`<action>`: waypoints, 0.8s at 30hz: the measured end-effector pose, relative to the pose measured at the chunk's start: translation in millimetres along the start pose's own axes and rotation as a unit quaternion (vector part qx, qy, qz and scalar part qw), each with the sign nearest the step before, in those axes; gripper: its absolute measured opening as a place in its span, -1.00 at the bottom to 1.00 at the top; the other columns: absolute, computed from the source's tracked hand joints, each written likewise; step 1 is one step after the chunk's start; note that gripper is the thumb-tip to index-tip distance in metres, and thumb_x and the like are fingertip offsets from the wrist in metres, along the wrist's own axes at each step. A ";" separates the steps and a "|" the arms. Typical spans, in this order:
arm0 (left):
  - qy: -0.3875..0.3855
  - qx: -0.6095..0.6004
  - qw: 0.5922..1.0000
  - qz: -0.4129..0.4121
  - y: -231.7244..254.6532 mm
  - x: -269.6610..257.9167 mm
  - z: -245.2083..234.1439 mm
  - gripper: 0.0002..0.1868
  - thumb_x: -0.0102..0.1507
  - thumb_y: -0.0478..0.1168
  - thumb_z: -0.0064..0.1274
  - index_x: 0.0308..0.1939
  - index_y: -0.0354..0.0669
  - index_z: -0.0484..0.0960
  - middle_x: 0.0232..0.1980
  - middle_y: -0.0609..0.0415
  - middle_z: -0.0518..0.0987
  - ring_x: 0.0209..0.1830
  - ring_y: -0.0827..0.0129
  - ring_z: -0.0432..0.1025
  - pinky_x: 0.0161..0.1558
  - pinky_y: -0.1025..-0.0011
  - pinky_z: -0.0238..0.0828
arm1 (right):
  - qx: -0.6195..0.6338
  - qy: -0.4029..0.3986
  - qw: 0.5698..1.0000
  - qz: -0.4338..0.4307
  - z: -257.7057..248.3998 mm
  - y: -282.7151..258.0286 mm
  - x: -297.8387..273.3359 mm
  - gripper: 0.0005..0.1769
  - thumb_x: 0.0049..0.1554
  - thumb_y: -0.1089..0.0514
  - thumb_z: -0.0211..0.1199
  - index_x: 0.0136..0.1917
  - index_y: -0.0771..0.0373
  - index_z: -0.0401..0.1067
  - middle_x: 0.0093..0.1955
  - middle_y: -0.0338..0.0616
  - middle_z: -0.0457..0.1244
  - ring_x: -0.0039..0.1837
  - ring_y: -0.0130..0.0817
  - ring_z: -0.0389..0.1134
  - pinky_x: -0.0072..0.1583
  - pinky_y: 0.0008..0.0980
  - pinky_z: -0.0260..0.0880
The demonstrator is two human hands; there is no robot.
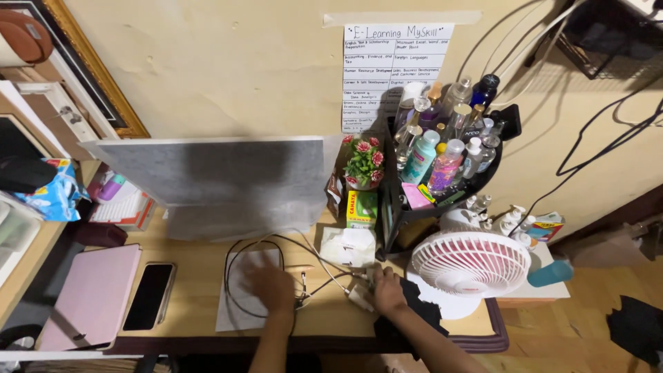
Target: Organizing various handbags and purses into a hanging storage organizer and tidying charging cables.
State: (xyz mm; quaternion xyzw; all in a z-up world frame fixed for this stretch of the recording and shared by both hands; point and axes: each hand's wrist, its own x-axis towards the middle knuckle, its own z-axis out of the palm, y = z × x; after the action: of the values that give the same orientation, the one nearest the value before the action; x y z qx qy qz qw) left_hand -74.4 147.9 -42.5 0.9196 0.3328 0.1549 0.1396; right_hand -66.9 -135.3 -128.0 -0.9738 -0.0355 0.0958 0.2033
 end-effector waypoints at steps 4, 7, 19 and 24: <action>-0.175 -0.212 0.954 0.118 18.4 -45.7 82.4 -0.12 0.09 -0.11 0.23 0.44 -0.25 0.23 0.40 -0.32 0.35 0.38 -0.13 0.29 0.28 0.12 0.23 | -0.038 -0.041 0.998 0.002 -15.7 -17.4 -3.2 0.08 -0.15 -0.20 0.59 0.40 0.28 0.07 0.42 0.18 0.00 0.44 0.20 0.01 0.44 -0.02 0.11; -0.462 -0.388 0.797 -0.037 26.9 -81.4 151.2 -0.14 0.21 -0.08 0.21 0.47 -0.28 0.12 0.32 -0.14 0.45 0.35 0.06 0.41 0.28 0.25 0.39 | -0.039 -0.050 0.998 0.019 -14.2 -17.3 3.3 0.16 -0.20 -0.27 0.61 0.40 0.28 0.06 0.41 0.13 0.02 0.45 0.18 0.01 0.46 -0.05 0.11; -0.554 -0.559 0.524 -0.328 55.3 -117.4 208.6 -0.37 0.17 0.31 0.04 0.10 -0.05 0.64 -0.14 -0.02 0.68 -0.21 0.13 0.56 -0.19 0.16 0.52 | -0.033 -0.088 0.995 -0.045 -31.1 -34.8 18.1 0.23 -0.25 -0.28 0.64 0.47 0.18 0.06 0.47 0.15 -0.01 0.51 0.23 -0.10 0.48 0.04 0.00; -0.434 -0.667 0.524 -0.304 73.6 -110.8 192.5 -0.49 0.25 0.09 0.11 0.08 -0.24 0.66 -0.12 0.02 0.69 -0.15 0.20 0.55 -0.14 0.25 0.51 | -0.107 -0.154 0.982 -0.029 -28.5 -31.5 28.5 -0.03 -0.15 -0.20 0.56 0.40 0.11 0.22 0.45 0.04 0.09 0.54 0.11 -0.04 0.50 -0.02 0.04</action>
State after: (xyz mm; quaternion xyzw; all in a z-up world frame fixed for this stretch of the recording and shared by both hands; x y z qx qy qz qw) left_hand -40.7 -8.7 -213.0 0.3549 0.2895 -0.1388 0.8780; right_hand -34.2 -114.5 -94.7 -0.9622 -0.1042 0.2340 0.0924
